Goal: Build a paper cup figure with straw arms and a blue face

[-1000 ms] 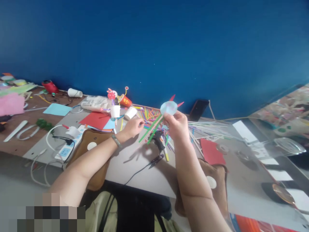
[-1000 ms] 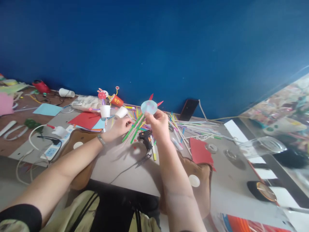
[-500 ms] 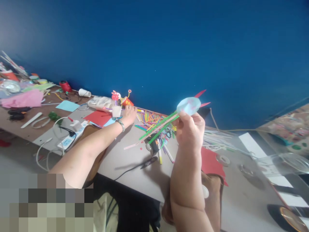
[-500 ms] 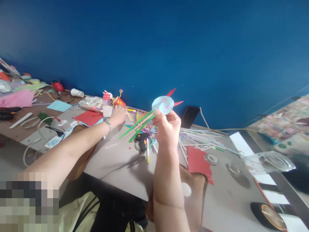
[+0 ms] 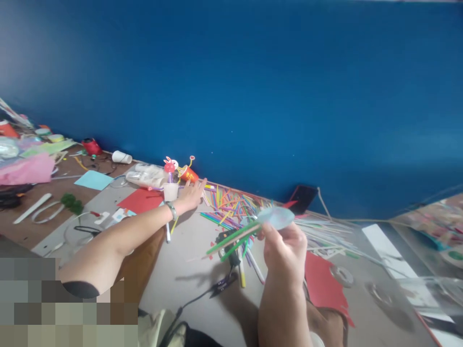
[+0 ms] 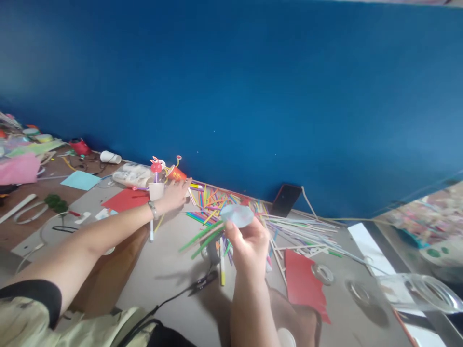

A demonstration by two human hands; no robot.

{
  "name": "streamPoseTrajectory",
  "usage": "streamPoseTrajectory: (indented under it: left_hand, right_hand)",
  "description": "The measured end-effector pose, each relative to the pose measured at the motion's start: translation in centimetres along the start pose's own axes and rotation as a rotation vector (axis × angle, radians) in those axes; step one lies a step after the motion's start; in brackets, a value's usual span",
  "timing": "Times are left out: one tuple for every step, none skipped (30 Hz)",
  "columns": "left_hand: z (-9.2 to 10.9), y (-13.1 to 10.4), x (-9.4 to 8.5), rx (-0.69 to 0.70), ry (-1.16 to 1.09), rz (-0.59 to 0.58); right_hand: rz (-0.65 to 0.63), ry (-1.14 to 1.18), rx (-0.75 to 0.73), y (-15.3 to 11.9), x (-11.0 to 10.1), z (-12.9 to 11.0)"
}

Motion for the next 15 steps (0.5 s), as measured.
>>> streamPoseTrajectory:
  left_hand:
    - [0.4, -0.7, -0.4, 0.029, -0.059, 0.039]
    - [0.8, -1.5, -0.9, 0.062, -0.13, 0.085]
    - [1.1, -2.3, -1.3, 0.091, -0.216, 0.144]
    - [1.1, -3.2, -1.8, 0.085, -0.326, 0.219]
    - [1.0, -4.1, -2.0, 0.067, -0.437, 0.276]
    - [1.0, -4.9, -1.9, 0.059, -0.54, 0.3]
    - [0.9, -5.7, -1.7, 0.043, -0.645, 0.308]
    - [0.8, -6.4, -1.2, 0.028, -0.75, 0.3]
    - [0.8, -7.1, -0.6, 0.017, -0.843, 0.287]
    - [0.8, -7.7, -0.1, 0.013, -0.919, 0.279]
    - [0.8, -8.3, 0.4, 0.019, -0.976, 0.282]
    - [0.8, -8.9, 0.9, 0.034, -1.015, 0.296]
    - [0.8, -9.3, 1.3, 0.055, -1.038, 0.32]
    - [0.8, -9.6, 1.7, 0.079, -1.051, 0.349]
    - [0.8, -9.9, 2.1, 0.104, -1.061, 0.375]
  right_hand:
    - [0.011, 0.003, -0.008, -0.1, -0.1, -0.3]
    - [0.022, 0.003, -0.015, -0.2, -0.1, -0.6]
    - [0.033, -0.002, -0.023, -0.4, -0.1, -1.1]
    - [0.043, -0.014, -0.032, -0.5, 0.0, -1.5]
    - [0.054, -0.032, -0.044, -0.7, 0.2, -1.9]
    - [0.069, -0.052, -0.062, -1.0, 0.3, -2.3]
    - [0.084, -0.07, -0.079, -1.3, 0.5, -2.6]
    - [0.109, -0.082, -0.098, -1.6, 0.6, -2.9]
    - [0.135, -0.089, -0.115, -1.8, 0.7, -3.1]
    - [0.167, -0.093, -0.136, -2.1, 0.7, -3.3]
    - [0.202, -0.098, -0.161, -2.4, 0.7, -3.4]
    - [0.237, -0.103, -0.191, -2.5, 0.7, -3.7]
    - [0.268, -0.108, -0.229, -2.7, 0.7, -4.0]
    - [0.294, -0.115, -0.266, -2.8, 0.7, -4.3]
    - [0.308, -0.118, -0.3, -2.8, 0.8, -4.6]
Point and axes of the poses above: each hand's wrist, its own y-axis towards the middle knuckle, its own x-axis out of the palm, z = x × y, the point moved 8 cm from there along y, towards the middle knuckle, and after that the axes turned 12 degrees about -z, right-handed, at the moved point
